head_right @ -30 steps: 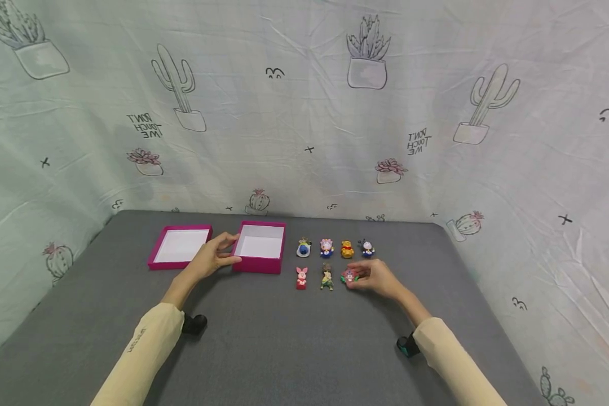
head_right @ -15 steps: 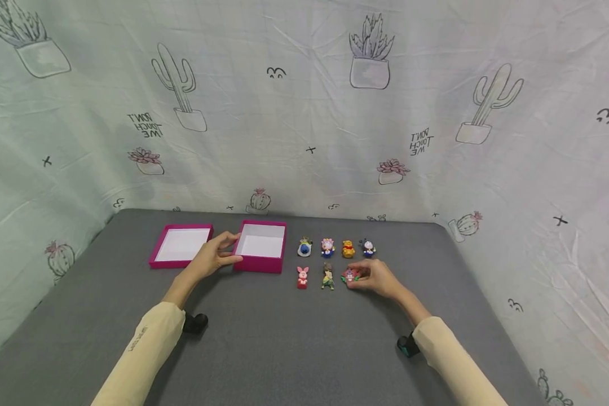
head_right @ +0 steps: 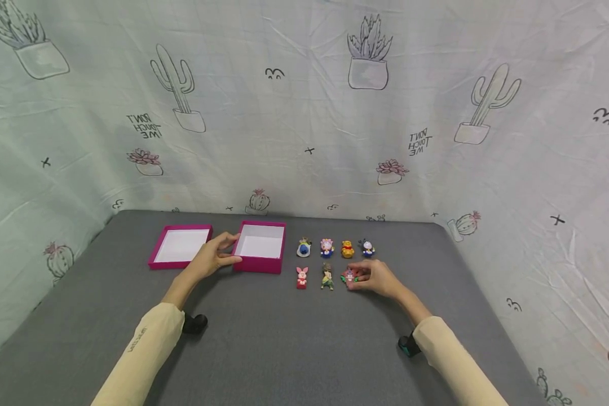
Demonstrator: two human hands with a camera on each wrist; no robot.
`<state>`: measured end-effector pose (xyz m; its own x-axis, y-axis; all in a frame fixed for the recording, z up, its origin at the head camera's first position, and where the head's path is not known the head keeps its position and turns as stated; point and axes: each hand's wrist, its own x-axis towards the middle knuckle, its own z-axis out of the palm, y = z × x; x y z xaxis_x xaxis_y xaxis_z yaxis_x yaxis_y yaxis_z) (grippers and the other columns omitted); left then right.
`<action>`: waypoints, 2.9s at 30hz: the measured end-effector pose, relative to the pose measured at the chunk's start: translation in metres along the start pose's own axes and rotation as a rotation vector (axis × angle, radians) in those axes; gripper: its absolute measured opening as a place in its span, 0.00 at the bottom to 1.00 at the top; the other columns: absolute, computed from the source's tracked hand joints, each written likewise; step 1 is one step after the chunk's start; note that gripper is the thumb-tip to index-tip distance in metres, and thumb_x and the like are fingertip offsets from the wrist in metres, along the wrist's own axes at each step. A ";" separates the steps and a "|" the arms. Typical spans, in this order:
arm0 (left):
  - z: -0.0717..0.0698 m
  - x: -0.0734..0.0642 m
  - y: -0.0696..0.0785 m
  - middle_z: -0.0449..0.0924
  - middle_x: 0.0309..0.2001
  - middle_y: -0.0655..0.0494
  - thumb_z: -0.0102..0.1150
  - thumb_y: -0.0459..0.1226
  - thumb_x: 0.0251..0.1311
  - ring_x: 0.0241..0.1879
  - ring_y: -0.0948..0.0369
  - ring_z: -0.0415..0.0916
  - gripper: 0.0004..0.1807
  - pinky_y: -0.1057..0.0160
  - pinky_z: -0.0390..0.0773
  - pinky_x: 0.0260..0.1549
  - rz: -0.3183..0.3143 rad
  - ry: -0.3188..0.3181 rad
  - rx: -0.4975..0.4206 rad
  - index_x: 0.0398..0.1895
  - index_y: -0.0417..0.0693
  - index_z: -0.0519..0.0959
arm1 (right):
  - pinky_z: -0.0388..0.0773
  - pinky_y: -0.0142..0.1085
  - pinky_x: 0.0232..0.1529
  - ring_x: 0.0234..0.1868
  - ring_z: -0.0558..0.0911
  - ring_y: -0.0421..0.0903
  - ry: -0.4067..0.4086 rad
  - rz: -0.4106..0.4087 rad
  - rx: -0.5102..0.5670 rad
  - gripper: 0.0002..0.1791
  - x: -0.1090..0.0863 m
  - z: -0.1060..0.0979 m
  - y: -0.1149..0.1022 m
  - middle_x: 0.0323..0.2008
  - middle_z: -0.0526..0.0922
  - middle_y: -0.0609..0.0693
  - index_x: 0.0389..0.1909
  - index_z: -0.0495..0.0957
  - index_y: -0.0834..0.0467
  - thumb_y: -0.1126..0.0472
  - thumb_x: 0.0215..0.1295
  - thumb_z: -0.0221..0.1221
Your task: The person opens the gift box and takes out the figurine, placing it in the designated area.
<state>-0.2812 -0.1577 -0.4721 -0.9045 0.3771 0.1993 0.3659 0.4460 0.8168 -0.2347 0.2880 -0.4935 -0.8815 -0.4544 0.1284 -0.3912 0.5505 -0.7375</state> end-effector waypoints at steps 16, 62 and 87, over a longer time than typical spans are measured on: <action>-0.001 0.000 0.000 0.63 0.68 0.44 0.69 0.32 0.52 0.63 0.44 0.65 0.25 0.46 0.75 0.52 0.002 0.005 -0.004 0.52 0.36 0.70 | 0.81 0.39 0.46 0.44 0.82 0.54 0.050 -0.046 0.041 0.31 -0.002 -0.003 0.000 0.49 0.80 0.66 0.55 0.74 0.73 0.65 0.49 0.72; -0.002 0.001 -0.005 0.63 0.68 0.44 0.69 0.33 0.52 0.59 0.44 0.71 0.26 0.46 0.76 0.51 -0.001 0.014 -0.004 0.52 0.36 0.70 | 0.78 0.44 0.52 0.51 0.82 0.52 0.191 -0.256 0.475 0.16 0.065 -0.001 -0.077 0.50 0.81 0.63 0.53 0.74 0.74 0.73 0.64 0.57; 0.002 -0.002 -0.006 0.62 0.68 0.43 0.68 0.32 0.53 0.62 0.43 0.67 0.24 0.46 0.77 0.49 0.020 0.011 -0.039 0.51 0.35 0.70 | 0.75 0.55 0.52 0.49 0.82 0.54 0.016 -0.223 0.445 0.15 0.129 0.051 -0.114 0.49 0.81 0.67 0.51 0.79 0.68 0.70 0.63 0.60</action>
<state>-0.2805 -0.1594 -0.4783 -0.8995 0.3768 0.2214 0.3753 0.4066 0.8329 -0.2908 0.1311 -0.4267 -0.7947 -0.5141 0.3227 -0.4228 0.0872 -0.9020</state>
